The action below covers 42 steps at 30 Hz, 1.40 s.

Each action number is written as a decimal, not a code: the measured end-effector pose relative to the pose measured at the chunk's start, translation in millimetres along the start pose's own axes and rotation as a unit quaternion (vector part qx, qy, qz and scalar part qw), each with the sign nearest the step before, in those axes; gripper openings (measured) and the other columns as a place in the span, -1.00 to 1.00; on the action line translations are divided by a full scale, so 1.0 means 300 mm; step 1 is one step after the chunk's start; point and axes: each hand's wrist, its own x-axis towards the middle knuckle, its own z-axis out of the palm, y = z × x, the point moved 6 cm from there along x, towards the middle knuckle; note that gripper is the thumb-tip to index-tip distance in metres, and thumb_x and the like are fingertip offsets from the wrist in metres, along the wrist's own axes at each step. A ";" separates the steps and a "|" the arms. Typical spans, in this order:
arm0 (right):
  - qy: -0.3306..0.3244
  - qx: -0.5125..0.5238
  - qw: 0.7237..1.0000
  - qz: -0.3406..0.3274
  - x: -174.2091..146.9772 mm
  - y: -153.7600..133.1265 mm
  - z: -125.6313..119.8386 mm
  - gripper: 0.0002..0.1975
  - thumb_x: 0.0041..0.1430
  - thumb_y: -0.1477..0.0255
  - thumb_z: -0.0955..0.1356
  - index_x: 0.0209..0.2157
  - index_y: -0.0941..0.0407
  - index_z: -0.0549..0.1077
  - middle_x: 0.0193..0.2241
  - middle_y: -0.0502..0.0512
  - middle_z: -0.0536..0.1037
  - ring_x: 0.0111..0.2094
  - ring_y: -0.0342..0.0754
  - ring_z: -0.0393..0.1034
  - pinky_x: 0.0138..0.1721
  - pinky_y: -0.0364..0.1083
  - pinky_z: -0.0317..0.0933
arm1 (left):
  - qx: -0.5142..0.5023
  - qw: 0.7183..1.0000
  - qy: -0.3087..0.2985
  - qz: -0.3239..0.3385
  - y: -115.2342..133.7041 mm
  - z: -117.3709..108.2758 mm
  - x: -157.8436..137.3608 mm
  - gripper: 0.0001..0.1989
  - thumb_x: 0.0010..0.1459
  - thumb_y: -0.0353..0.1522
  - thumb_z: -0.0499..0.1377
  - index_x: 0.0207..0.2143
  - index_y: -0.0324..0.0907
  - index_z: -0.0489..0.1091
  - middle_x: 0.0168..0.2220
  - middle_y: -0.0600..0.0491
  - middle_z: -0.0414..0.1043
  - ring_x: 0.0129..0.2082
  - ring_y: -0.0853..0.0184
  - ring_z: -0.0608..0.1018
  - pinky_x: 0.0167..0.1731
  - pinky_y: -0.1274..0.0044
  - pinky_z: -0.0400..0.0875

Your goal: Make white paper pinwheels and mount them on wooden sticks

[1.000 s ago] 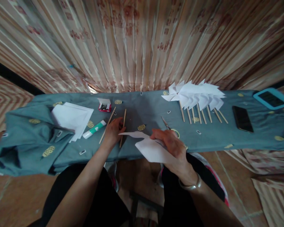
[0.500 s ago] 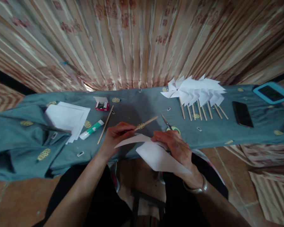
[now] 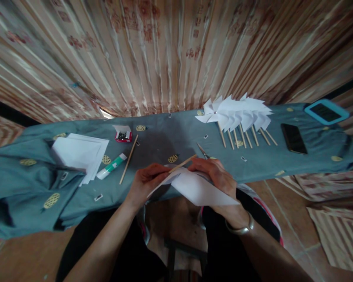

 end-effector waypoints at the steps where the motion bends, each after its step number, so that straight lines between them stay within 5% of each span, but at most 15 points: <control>1: 0.006 -0.002 1.000 0.008 -0.003 0.005 -0.001 -0.58 0.25 0.43 0.34 0.13 -0.07 0.28 -0.21 0.05 0.60 -0.15 0.05 0.51 -0.09 0.07 0.35 | 0.001 1.000 -0.003 -0.006 -0.002 0.005 0.000 -0.83 -0.02 -0.26 0.31 -0.39 -0.14 0.62 -0.37 -0.02 0.55 -0.33 0.27 0.54 -0.30 0.49 0.40; 14: 0.017 0.020 1.000 0.004 -0.002 0.020 -0.007 -0.60 0.25 0.43 0.33 0.12 0.02 0.30 -0.23 0.08 0.61 -0.17 0.04 0.51 -0.11 0.05 0.34 | -0.103 0.993 0.028 -0.053 -0.065 0.019 0.015 -0.78 -0.09 -0.27 0.35 -0.35 -0.18 0.61 -0.43 0.04 0.53 -0.47 0.39 0.46 -0.46 0.57 0.31; 20: -0.008 0.105 0.988 0.109 -0.011 0.064 0.029 -0.63 0.14 0.50 0.34 0.02 0.06 0.36 -0.25 0.07 0.62 -0.21 -0.01 0.54 -0.16 0.00 0.38 | -0.134 0.987 0.033 -0.087 -0.060 0.027 0.014 -0.65 -0.07 -0.07 0.26 -0.42 -0.19 0.57 -0.46 -0.01 0.51 -0.48 0.33 0.46 -0.51 0.53 0.32; 26: 0.034 0.276 0.923 0.265 -0.002 0.135 0.063 -0.66 -0.07 0.40 0.44 -0.18 0.10 0.45 -0.41 0.02 0.62 -0.39 -0.05 0.54 -0.41 -0.11 0.39 | -0.077 0.997 0.013 -0.024 0.001 0.024 0.014 -0.43 0.04 0.15 0.02 -0.47 -0.16 0.46 -0.52 0.03 0.36 -0.50 0.34 0.34 -0.51 0.49 0.24; 29: 0.024 0.315 0.874 0.370 -0.018 0.182 0.093 -0.62 -0.22 0.38 0.53 -0.26 0.11 0.50 -0.44 0.00 0.63 -0.45 -0.05 0.52 -0.45 -0.13 0.37 | -0.076 0.997 -0.002 0.017 0.038 0.027 0.017 -0.45 -0.03 0.13 0.14 -0.37 -0.18 0.51 -0.55 0.07 0.32 -0.51 0.35 0.33 -0.47 0.49 0.28; 32: 0.003 0.354 0.821 0.448 -0.038 0.210 0.126 -0.60 -0.27 0.35 0.56 -0.29 0.12 0.54 -0.50 -0.02 0.62 -0.51 -0.07 0.49 -0.49 -0.13 0.34 | -0.116 0.993 -0.007 0.005 0.047 0.043 0.028 -0.52 -0.20 -0.10 0.39 -0.25 -0.20 0.52 -0.40 0.05 0.49 -0.36 0.29 0.49 -0.29 0.47 0.40; 35: -0.009 0.399 0.793 0.460 -0.037 0.208 0.151 -0.65 -0.29 0.35 0.58 -0.36 0.10 0.58 -0.47 -0.01 0.64 -0.49 -0.06 0.50 -0.44 -0.11 0.37 | -0.127 0.992 0.002 -0.015 0.032 0.061 0.046 -0.56 -0.30 -0.29 0.46 -0.30 -0.22 0.52 -0.36 0.07 0.55 -0.33 0.29 0.54 -0.26 0.48 0.44; 42: -0.030 0.426 0.770 0.474 -0.040 0.210 0.189 -0.70 -0.31 0.33 0.58 -0.42 0.10 0.62 -0.48 0.00 0.65 -0.50 -0.07 0.50 -0.43 -0.11 0.37 | -0.095 0.995 0.036 -0.016 -0.007 0.064 0.082 -0.60 -0.30 -0.30 0.44 -0.34 -0.25 0.50 -0.46 0.12 0.51 -0.49 0.38 0.48 -0.43 0.55 0.40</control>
